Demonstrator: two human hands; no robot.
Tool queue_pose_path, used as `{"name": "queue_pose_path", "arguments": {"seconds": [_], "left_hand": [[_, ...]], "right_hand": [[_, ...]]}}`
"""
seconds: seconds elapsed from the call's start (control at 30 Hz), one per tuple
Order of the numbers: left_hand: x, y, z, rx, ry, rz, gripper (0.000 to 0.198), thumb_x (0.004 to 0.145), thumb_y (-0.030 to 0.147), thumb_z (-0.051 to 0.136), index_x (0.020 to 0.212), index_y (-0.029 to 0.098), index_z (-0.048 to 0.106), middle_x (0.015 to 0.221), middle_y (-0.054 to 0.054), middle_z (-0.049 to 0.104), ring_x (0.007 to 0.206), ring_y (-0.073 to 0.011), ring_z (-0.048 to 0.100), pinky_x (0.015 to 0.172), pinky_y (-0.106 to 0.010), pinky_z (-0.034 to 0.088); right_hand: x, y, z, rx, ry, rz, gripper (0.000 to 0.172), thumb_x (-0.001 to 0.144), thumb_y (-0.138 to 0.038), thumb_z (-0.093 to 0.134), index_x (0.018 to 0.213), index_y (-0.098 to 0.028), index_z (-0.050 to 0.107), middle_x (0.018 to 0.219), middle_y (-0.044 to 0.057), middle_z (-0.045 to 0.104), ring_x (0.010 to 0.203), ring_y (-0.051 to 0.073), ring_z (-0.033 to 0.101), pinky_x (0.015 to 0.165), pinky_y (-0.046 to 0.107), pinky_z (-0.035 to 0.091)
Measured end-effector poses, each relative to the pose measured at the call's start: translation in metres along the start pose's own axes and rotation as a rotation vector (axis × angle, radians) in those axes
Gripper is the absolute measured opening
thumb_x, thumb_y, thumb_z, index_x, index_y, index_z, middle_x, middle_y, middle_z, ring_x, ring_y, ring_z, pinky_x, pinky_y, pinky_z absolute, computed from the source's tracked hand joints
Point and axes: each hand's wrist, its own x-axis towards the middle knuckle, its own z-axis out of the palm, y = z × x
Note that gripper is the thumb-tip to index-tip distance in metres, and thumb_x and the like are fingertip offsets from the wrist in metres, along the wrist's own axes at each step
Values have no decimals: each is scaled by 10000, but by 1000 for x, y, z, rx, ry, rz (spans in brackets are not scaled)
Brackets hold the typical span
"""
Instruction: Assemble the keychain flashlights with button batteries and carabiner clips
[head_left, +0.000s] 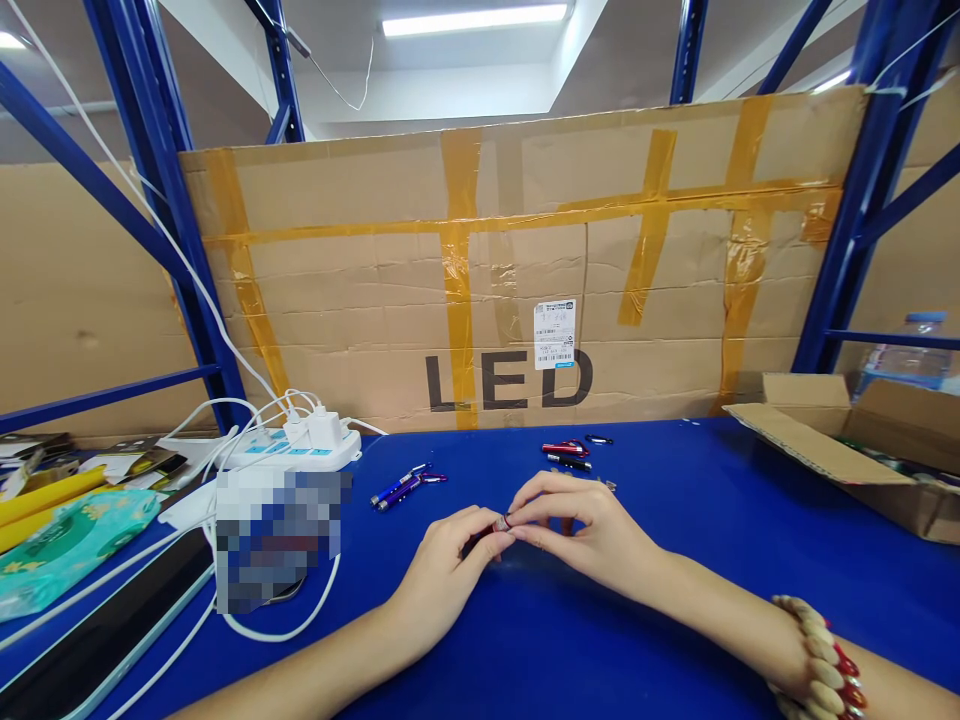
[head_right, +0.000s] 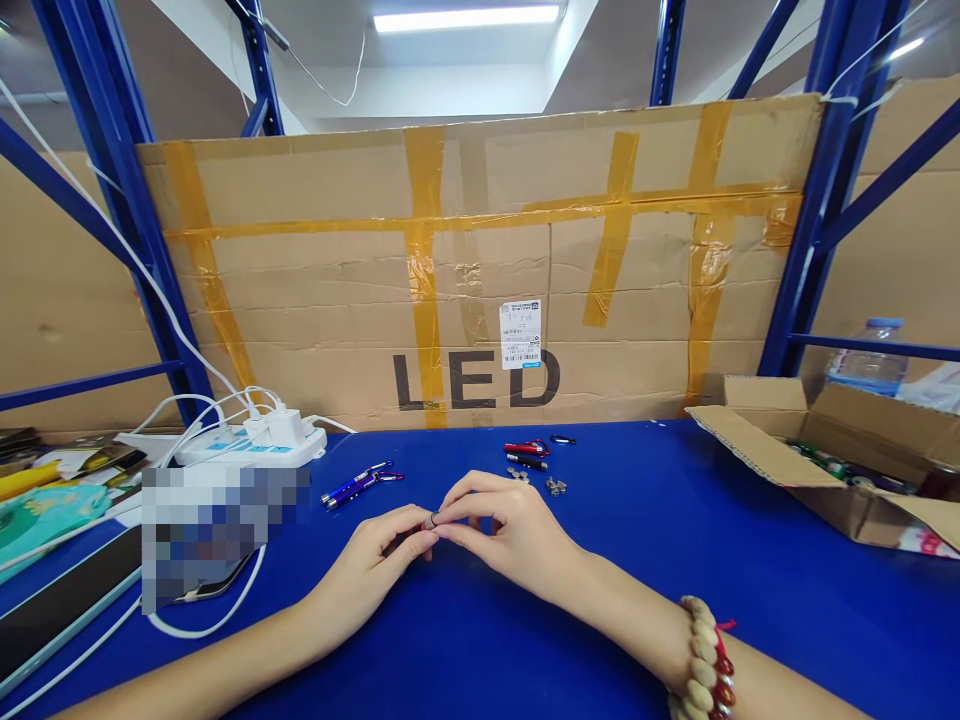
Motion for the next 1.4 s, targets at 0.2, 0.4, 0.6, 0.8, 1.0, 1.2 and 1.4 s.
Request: {"name": "queue_pose_path", "arguments": {"seconds": [0.2, 0.4, 0.6, 0.8, 1.0, 1.2, 1.4], "left_hand": [[0, 1, 1, -33, 13, -11, 272, 843, 348, 451, 631, 197, 530, 654, 1, 540, 642, -168, 496, 622, -243, 366], [0, -3, 1, -97, 51, -61, 293, 877, 386, 394, 735, 193, 562, 630, 16, 545, 535, -136, 439, 549, -234, 347], [1, -7, 2, -207, 95, -100, 321, 904, 443, 357, 801, 187, 522, 623, 26, 547, 482, -116, 412, 515, -230, 342], [-1, -7, 3, -188, 72, -98, 329, 930, 432, 329, 803, 186, 506, 620, 30, 545, 499, -116, 394, 540, -243, 331], [-1, -8, 3, -186, 70, -104, 335, 927, 445, 324, 796, 191, 498, 597, 31, 543, 493, -123, 396, 539, -248, 332], [-1, -6, 2, -178, 81, -96, 349, 927, 452, 324, 782, 190, 503, 550, 24, 546, 527, -139, 422, 566, -255, 346], [-2, -4, 2, -194, 73, -102, 355, 925, 465, 327, 779, 190, 497, 528, 25, 536, 532, -142, 423, 570, -259, 342]], "right_hand": [[-2, 1, -2, -111, -66, -37, 209, 898, -298, 501, 888, -208, 689, 967, 60, 639, 751, 122, 625, 676, 236, 503], [1, 1, -13, -373, -63, 3, 207, 874, -381, 517, 884, -214, 639, 943, 20, 658, 552, 66, 579, 517, 186, 432], [5, 15, -21, -763, -179, 369, 272, 782, -352, 628, 1025, -231, 644, 1091, 61, 655, 930, 219, 631, 662, 280, 501], [1, 27, -20, -820, -281, 482, 233, 785, -292, 606, 973, -182, 689, 981, 122, 684, 986, 281, 609, 733, 358, 519], [-2, 28, -18, -833, -313, 480, 266, 840, -291, 541, 1019, -164, 692, 1071, 160, 635, 1071, 313, 556, 816, 430, 490], [-1, 32, -20, -800, -312, 440, 161, 811, -201, 594, 921, -196, 711, 1062, 114, 633, 1071, 278, 555, 822, 386, 487], [0, 34, -19, -754, -296, 382, 118, 810, -204, 610, 863, -224, 713, 1045, 83, 642, 1065, 255, 563, 849, 374, 482]]}}
